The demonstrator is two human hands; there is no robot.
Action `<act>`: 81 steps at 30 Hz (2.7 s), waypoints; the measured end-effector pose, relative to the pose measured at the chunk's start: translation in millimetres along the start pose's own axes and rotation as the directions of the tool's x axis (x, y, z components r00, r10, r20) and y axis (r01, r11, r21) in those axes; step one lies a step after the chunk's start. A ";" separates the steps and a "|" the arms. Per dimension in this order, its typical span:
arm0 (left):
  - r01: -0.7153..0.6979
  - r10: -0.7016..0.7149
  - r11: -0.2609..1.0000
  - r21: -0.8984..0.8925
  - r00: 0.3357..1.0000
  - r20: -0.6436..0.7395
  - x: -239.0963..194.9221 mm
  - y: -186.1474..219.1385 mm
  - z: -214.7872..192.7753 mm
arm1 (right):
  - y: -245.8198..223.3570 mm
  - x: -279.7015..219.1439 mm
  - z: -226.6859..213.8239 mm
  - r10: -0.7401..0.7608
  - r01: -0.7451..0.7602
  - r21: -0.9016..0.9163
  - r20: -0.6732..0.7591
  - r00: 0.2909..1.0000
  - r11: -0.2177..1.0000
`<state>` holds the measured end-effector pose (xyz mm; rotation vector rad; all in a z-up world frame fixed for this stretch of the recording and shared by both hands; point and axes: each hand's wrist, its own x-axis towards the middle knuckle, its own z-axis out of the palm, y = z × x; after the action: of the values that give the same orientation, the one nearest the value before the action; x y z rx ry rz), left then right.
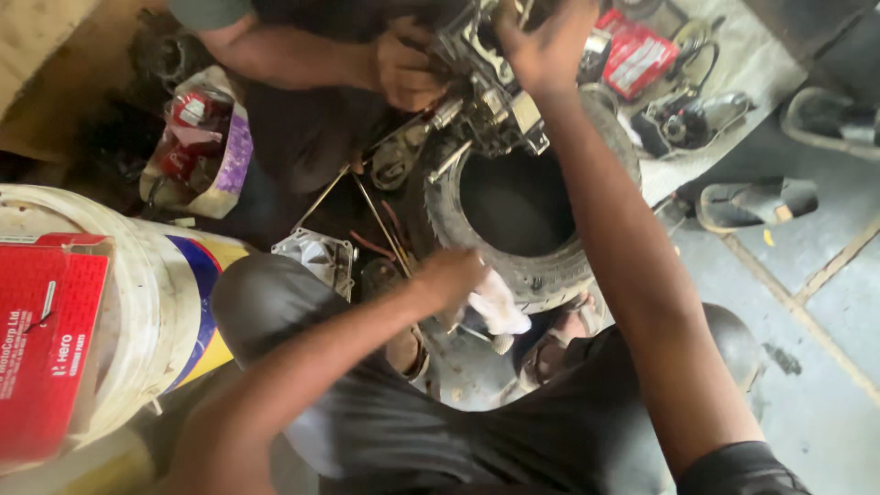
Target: The person sits on the floor and cleans a motorcycle engine cylinder head with a cloth. They then use a screwdriver to adjust internal components while a second person assists by holding the engine steady.
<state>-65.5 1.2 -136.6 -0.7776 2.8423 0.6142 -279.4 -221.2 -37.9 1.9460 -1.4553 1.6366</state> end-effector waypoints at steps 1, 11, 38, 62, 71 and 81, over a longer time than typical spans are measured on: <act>0.048 -0.051 0.996 0.081 0.998 0.044 -2.8 -11.5 -15.7 | -9.3 2.8 -4.2 0.055 -0.055 0.100 0.002 0.998 0.993; -0.042 0.020 0.986 0.159 0.990 0.137 17.2 -37.5 -52.3 | -34.9 12.6 -32.0 0.295 -0.329 0.348 0.147 0.944 0.878; 0.209 -0.277 0.960 -0.184 0.778 -0.564 41.8 -76.2 -166.4 | 12.0 -13.5 -40.6 0.104 -0.172 0.592 0.147 0.984 0.787; 0.170 -0.364 0.921 -0.351 0.698 -0.617 31.8 -101.2 -138.9 | 22.2 -19.9 -39.5 0.073 -0.128 0.459 0.135 0.988 0.879; 0.046 -0.378 0.841 -0.540 0.764 -0.523 35.2 -106.6 -122.9 | 19.8 -19.8 -43.5 0.110 -0.173 0.465 0.159 0.981 0.868; 0.018 -0.422 0.803 -0.596 0.723 -0.547 40.0 -95.9 -114.3 | 78.1 -54.7 -33.1 0.193 -0.237 0.442 0.144 0.971 0.865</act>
<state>-52.8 -140.1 -75.5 -1.7445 3.0605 1.4129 -354.6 -207.4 -103.7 2.1852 -1.4667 2.1820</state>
